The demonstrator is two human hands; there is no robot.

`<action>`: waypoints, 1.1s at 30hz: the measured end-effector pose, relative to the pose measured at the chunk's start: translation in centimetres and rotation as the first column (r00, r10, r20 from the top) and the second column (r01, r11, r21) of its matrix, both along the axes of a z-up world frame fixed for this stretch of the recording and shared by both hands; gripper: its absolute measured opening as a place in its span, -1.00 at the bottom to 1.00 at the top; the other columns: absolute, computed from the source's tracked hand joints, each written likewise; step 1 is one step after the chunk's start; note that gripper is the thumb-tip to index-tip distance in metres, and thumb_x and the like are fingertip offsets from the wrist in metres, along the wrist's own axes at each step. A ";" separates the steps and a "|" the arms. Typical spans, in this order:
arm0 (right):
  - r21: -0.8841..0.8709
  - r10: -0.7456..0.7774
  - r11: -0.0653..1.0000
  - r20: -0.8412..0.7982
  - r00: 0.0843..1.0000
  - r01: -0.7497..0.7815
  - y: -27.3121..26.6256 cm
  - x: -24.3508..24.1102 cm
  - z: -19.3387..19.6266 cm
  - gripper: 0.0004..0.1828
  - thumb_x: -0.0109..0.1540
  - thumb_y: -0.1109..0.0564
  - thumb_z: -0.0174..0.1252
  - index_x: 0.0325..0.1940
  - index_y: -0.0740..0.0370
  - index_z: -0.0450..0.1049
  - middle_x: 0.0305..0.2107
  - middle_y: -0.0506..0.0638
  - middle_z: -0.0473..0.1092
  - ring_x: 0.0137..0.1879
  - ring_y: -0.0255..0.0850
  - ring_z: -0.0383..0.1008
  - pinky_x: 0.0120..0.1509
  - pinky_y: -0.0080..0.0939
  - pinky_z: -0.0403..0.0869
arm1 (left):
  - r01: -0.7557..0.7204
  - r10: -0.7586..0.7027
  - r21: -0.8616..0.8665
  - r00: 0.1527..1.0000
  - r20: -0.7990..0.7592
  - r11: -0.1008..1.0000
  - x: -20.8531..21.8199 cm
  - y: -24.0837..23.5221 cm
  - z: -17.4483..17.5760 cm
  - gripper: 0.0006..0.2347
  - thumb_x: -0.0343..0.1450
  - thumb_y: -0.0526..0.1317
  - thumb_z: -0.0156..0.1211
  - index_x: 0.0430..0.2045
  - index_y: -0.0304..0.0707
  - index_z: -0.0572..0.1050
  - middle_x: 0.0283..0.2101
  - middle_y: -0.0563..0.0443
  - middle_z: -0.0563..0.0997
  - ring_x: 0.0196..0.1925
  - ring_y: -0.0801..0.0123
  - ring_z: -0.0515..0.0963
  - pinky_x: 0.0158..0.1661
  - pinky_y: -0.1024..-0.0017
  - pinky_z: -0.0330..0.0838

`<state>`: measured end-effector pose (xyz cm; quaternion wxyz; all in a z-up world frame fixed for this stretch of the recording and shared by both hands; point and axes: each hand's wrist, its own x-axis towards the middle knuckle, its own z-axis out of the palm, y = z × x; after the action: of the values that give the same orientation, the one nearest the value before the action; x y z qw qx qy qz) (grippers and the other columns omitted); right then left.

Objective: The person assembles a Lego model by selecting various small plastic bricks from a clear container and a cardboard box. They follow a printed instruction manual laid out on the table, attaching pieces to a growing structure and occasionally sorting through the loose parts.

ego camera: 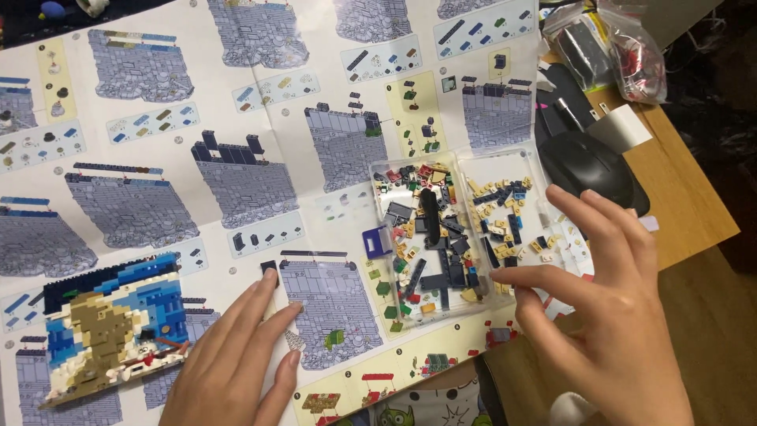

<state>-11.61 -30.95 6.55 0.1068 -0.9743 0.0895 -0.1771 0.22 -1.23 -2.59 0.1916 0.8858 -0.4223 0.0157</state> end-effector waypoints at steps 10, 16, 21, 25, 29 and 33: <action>0.152 -0.033 0.988 -0.037 0.999 0.038 4.7 3.3 -0.3 -0.54 0.20 0.19 -0.03 0.20 0.11 0.41 0.32 0.18 0.08 0.45 0.18 -0.06 0.35 0.31 0.09 | 0.051 -0.062 -0.114 0.993 -0.098 0.992 0.0 0.0 2.1 -0.63 0.41 -0.14 0.06 0.12 -0.22 0.35 0.36 -0.22 0.18 0.34 0.06 0.25 0.17 0.13 0.23; 0.301 0.217 0.923 0.104 0.971 -0.239 13.0 6.1 0.3 -0.45 0.25 0.13 -0.09 0.34 0.28 0.20 0.27 0.20 0.18 0.39 0.11 0.15 0.37 0.16 0.17 | 0.041 -0.032 -0.339 0.999 0.035 0.940 -0.5 0.4 4.0 -0.61 0.37 -0.31 0.14 0.09 -0.42 0.31 0.20 -0.33 0.36 0.21 -0.05 0.40 0.16 0.09 0.32; 0.318 0.327 0.875 0.167 0.930 -0.365 17.1 8.1 -0.1 -0.50 0.27 0.23 -0.12 0.32 0.35 0.23 0.24 0.23 0.23 0.38 0.09 0.20 0.37 0.06 0.21 | -0.016 0.050 -0.491 0.997 0.057 0.871 -0.8 1.1 4.6 -0.73 0.38 -0.35 0.07 -0.06 -0.53 0.39 0.07 -0.34 0.45 0.10 -0.08 0.47 0.08 0.10 0.38; 0.324 0.310 0.881 0.158 0.938 -0.346 18.2 8.6 0.0 -0.53 0.26 0.27 -0.09 0.28 0.31 0.29 0.22 0.20 0.26 0.35 0.06 0.23 0.47 0.08 0.14 | 0.007 0.036 -0.501 0.996 0.078 0.865 -0.8 1.5 4.5 -0.75 0.37 -0.31 0.09 -0.18 -0.60 0.43 0.01 -0.36 0.48 0.07 -0.07 0.47 0.05 0.14 0.37; 0.204 0.224 0.939 0.241 0.944 -0.275 14.8 8.0 -0.3 -0.55 0.33 0.27 -0.08 0.28 0.57 0.32 0.17 0.44 0.31 0.32 0.25 0.28 0.38 0.15 0.24 | 0.041 -0.029 -0.491 0.999 0.033 0.870 -0.7 1.6 4.2 -0.71 0.37 -0.38 0.12 -0.02 -0.41 0.39 0.05 -0.28 0.45 0.09 -0.01 0.47 0.07 0.14 0.38; 0.209 0.047 0.975 0.146 0.988 -0.077 12.9 7.5 -1.4 -0.48 0.40 0.10 -0.13 0.40 0.43 0.20 0.25 0.45 0.12 0.38 0.44 0.11 0.41 0.53 0.21 | 0.060 -0.055 -0.505 0.998 0.024 0.861 -0.8 1.2 3.6 -0.73 0.39 -0.36 0.13 -0.02 -0.41 0.41 0.05 -0.28 0.45 0.08 0.00 0.46 0.06 0.13 0.40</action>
<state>-4.10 -18.02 5.16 0.2224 -0.9447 0.0697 -0.2309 -0.54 -0.05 1.03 0.4155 0.7916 -0.4305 0.1240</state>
